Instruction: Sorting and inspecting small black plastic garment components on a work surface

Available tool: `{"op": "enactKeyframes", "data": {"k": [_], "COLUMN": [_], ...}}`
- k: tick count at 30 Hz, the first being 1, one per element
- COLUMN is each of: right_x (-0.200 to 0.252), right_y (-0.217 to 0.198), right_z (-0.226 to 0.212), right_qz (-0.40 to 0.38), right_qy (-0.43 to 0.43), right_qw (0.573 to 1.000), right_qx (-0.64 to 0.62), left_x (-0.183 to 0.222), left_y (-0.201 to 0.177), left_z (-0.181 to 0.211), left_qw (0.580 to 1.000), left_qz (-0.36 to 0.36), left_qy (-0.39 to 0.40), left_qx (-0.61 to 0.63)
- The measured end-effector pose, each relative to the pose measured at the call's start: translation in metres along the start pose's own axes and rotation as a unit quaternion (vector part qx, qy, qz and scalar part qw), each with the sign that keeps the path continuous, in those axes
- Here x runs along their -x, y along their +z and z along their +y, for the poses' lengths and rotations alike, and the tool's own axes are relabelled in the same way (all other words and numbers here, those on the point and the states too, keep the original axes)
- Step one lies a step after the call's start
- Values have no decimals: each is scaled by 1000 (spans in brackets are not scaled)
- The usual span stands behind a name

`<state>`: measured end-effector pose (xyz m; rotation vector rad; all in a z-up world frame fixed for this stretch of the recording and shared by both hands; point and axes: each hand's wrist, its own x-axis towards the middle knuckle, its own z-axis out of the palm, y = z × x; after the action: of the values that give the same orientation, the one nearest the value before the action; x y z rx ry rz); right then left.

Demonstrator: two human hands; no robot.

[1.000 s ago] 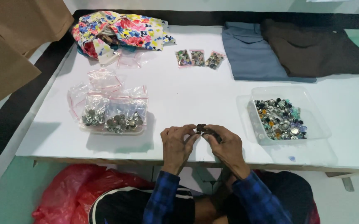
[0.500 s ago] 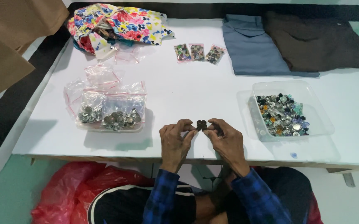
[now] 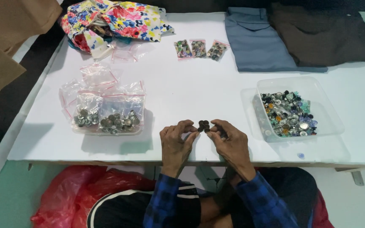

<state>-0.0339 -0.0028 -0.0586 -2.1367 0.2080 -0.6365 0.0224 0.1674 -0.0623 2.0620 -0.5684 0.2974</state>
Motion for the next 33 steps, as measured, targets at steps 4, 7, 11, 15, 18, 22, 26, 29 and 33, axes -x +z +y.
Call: {"op": "enactKeyframes", "data": {"k": [4,7,11,15,18,22,26,29,33], "right_x": [0,0,-6,-5,-7,-13,-16,-19,-16], "right_y": [2,4,5,-1,-3,-8,-8,-5,-5], "right_z": [6,7,7,2,3,-1,-2,1,-9], "right_qz": [-1,-2,-5,-24,-41,-68,-87,-90,-85], "right_qy": [7,1,8,22,24,24,31,49,56], "right_qw": [1000,1000,1000,999,999,997,996,995,994], "right_qx": [-7,-1,3,-15,-14,-10,17,22,50], "left_x": [0,1,-3,-1,-1,-4,-3,-5,-3], "left_y": [-1,1,2,5,5,5,3,2,2], "left_z": [3,-1,-2,-6,-8,-7,-3,-1,2], "left_qw": [999,1000,1000,1000,999,998,997,998,997], "left_qz": [-16,-14,-4,-12,-27,-36,-36,-26,-24], "left_qy": [-18,-6,-8,-24,-38,-51,-58,-54,-63], "left_qx": [21,10,-2,12,22,21,20,21,30]}}
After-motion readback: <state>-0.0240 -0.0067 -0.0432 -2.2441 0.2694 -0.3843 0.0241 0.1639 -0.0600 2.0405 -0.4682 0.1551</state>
